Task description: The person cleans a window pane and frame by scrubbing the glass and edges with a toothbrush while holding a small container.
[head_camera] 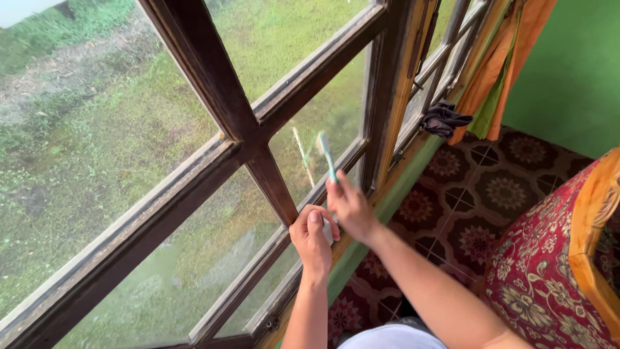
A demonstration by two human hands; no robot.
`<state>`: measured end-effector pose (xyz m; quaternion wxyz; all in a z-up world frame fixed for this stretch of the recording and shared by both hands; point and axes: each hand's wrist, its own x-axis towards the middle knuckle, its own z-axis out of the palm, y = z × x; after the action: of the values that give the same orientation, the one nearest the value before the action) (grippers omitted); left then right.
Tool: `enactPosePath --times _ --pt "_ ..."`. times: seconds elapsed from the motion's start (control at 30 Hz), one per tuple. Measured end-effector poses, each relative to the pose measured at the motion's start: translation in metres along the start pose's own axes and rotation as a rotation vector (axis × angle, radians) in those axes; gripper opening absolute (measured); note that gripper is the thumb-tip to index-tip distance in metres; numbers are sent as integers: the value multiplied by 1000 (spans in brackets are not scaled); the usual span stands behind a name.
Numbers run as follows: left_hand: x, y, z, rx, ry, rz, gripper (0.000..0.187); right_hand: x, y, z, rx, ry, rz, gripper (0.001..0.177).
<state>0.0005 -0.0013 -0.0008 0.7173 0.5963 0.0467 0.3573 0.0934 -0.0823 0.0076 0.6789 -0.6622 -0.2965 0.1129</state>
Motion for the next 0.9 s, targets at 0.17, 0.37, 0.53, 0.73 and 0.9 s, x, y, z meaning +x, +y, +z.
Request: enactPosePath --times 0.17,0.37,0.53,0.73,0.9 --pt "-3 -1 -2 27 11 -25 50 49 -10 -46 192 140 101 22" --pt "-1 -4 -2 32 4 -20 49 16 -12 -9 46 142 71 20" --pt "-3 -5 -6 15 4 -38 50 35 -14 -22 -18 88 -130 27" --pt "0 0 -3 0 7 -30 51 35 -30 -22 7 112 160 26" --pt "-2 0 -5 53 5 -17 53 12 -13 -11 71 -10 -34 25"
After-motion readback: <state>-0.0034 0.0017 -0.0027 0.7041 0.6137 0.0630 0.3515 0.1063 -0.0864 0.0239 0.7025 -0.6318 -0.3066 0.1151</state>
